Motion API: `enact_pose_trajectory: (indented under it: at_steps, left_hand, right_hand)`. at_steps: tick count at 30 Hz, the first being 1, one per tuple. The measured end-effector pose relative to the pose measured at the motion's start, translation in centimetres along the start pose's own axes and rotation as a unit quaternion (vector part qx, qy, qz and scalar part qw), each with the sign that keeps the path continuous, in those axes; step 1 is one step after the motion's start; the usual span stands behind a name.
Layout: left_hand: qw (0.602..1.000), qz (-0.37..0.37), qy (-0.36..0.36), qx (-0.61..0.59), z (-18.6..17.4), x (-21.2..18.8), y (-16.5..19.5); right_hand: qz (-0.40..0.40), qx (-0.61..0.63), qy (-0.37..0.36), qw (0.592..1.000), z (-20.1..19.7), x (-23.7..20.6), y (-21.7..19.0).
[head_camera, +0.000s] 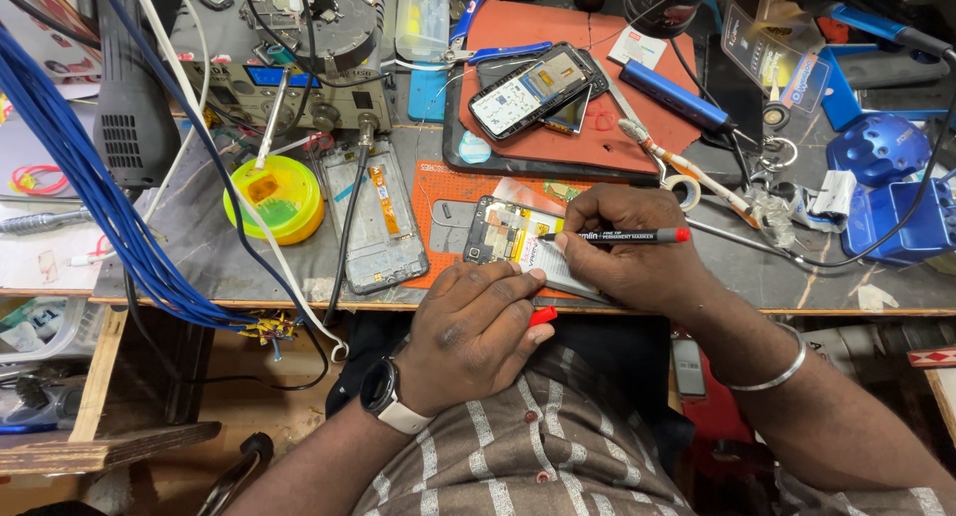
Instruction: The person uses a blue penlight to inspect the interior of a disassembled smartphone, then writes on the battery with a red marker. They apply white tape to the battery and connect a ribbon cable to the screen assembly, then place the screen back onto the phone chassis.
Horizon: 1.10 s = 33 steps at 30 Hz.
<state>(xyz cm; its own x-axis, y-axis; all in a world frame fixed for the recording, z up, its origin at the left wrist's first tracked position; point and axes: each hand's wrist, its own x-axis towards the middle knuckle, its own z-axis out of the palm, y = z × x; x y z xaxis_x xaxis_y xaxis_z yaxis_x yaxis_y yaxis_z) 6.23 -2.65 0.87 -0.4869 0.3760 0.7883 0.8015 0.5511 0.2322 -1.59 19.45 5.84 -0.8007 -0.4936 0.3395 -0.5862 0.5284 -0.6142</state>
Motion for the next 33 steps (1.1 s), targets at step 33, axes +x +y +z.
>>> enact_pose_trajectory:
  at_steps: [33]
  left_hand:
    - [0.994, -0.039, -0.034, -0.094, -1.7, 0.6, 1.1]
  right_hand:
    - [-0.099, 0.102, 0.016, 0.990, 0.3, -6.6, -2.8]
